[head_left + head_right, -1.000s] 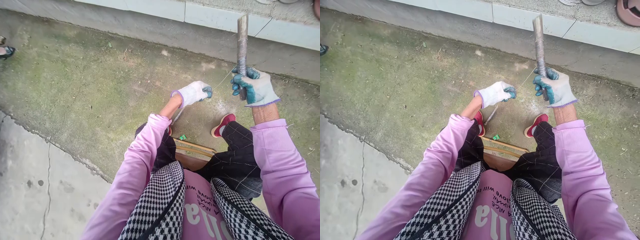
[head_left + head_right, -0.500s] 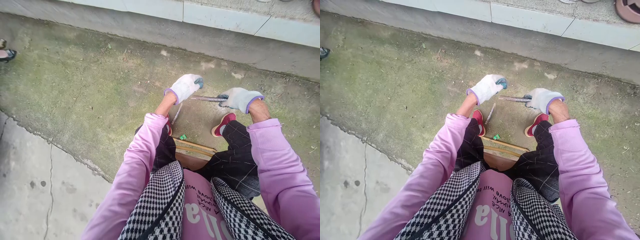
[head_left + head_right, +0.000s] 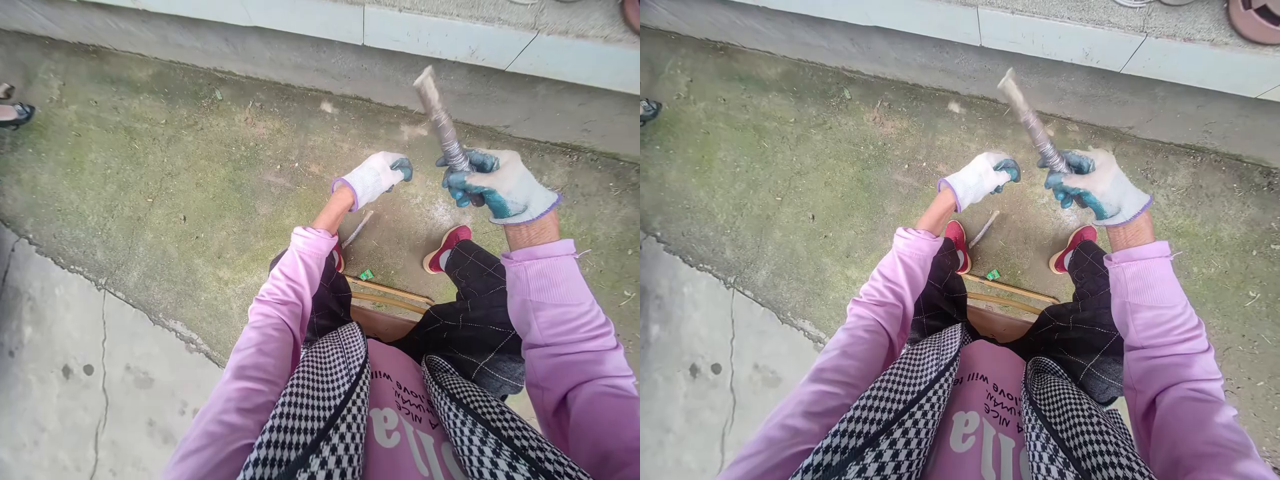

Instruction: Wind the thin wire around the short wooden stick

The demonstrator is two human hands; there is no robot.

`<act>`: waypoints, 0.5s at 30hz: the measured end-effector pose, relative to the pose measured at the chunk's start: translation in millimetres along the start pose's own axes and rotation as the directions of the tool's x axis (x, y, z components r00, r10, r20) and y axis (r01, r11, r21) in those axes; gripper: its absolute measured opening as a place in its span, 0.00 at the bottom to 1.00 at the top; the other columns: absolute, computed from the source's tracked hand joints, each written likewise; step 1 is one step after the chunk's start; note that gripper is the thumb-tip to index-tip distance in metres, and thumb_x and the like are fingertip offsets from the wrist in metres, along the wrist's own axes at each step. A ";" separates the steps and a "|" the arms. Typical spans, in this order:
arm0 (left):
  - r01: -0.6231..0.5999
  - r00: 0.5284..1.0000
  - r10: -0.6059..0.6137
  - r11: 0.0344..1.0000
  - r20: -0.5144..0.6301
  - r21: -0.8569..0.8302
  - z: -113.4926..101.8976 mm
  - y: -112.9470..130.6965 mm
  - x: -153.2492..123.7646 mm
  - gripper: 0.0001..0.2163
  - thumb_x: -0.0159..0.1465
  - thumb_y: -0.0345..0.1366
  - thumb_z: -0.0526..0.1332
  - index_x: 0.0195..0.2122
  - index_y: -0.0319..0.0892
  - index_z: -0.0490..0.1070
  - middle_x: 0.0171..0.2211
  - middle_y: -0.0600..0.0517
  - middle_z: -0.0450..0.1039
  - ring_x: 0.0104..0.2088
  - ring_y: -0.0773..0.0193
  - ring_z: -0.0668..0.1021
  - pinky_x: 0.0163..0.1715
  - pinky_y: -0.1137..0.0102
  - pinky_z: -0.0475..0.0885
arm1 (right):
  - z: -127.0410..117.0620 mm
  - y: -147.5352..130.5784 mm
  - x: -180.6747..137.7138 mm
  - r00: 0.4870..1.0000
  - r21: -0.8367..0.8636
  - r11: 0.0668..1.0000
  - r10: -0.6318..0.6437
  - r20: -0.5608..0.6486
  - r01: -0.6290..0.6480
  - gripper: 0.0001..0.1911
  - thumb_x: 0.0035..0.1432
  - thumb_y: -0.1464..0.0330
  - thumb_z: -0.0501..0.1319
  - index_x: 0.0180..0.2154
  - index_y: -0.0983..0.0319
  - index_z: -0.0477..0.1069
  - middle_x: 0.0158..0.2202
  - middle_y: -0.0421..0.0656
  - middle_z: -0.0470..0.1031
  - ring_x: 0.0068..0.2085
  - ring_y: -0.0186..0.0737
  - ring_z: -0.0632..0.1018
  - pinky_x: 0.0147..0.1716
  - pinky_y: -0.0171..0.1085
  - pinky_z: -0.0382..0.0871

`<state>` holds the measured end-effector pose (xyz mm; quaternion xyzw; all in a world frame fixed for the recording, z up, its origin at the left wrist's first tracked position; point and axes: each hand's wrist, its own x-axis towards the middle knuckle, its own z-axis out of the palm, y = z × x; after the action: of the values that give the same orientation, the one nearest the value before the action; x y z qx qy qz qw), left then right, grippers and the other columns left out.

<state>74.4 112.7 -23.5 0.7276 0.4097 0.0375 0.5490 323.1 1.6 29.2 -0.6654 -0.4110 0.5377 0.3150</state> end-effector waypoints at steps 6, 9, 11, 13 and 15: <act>-0.117 0.986 0.084 0.967 0.147 0.227 19.4 19.2 -14.6 0.12 0.81 0.31 0.62 0.50 0.45 0.88 0.42 0.51 0.88 0.44 0.58 0.82 0.53 0.60 0.75 | 8.3 11.4 24.5 0.980 -0.138 0.988 0.045 -0.196 -0.073 0.18 0.61 0.69 0.74 0.54 0.62 0.87 0.35 0.40 0.79 0.32 0.40 0.75 0.30 0.38 0.74; -0.136 0.980 0.081 0.940 0.183 0.314 18.8 22.9 -18.0 0.13 0.84 0.33 0.61 0.51 0.43 0.88 0.46 0.50 0.90 0.44 0.58 0.80 0.54 0.61 0.75 | 6.6 15.6 37.7 0.989 -0.633 0.765 0.031 -0.142 -0.115 0.11 0.74 0.68 0.72 0.54 0.60 0.87 0.41 0.46 0.86 0.40 0.45 0.80 0.40 0.40 0.77; -0.117 0.984 0.053 0.917 0.173 0.381 15.3 23.4 -17.7 0.14 0.85 0.33 0.60 0.52 0.42 0.89 0.48 0.48 0.92 0.45 0.58 0.80 0.55 0.62 0.76 | 6.8 15.2 42.8 0.995 -0.827 0.554 0.087 -0.058 -0.096 0.11 0.78 0.66 0.71 0.56 0.60 0.89 0.48 0.51 0.91 0.46 0.49 0.82 0.45 0.42 0.75; -0.094 0.988 0.025 0.885 0.153 0.456 11.4 22.0 -15.4 0.15 0.84 0.33 0.61 0.55 0.43 0.90 0.51 0.46 0.93 0.48 0.55 0.83 0.56 0.63 0.77 | 9.2 13.6 44.3 0.981 -0.908 0.415 0.190 0.031 -0.052 0.15 0.81 0.63 0.69 0.60 0.61 0.90 0.53 0.55 0.92 0.48 0.52 0.84 0.46 0.44 0.73; -0.086 0.990 0.019 0.858 0.137 0.506 7.9 18.5 -12.7 0.16 0.83 0.33 0.61 0.56 0.45 0.92 0.51 0.46 0.93 0.52 0.53 0.87 0.58 0.63 0.79 | 12.9 13.2 43.5 0.953 -0.949 0.316 0.279 0.115 0.022 0.20 0.83 0.61 0.66 0.64 0.60 0.91 0.55 0.55 0.93 0.48 0.53 0.86 0.46 0.45 0.73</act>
<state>80.3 97.4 -6.3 0.8587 0.3491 -0.1037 0.3606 317.0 33.7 -4.9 -0.6784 -0.6280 0.3041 -0.2298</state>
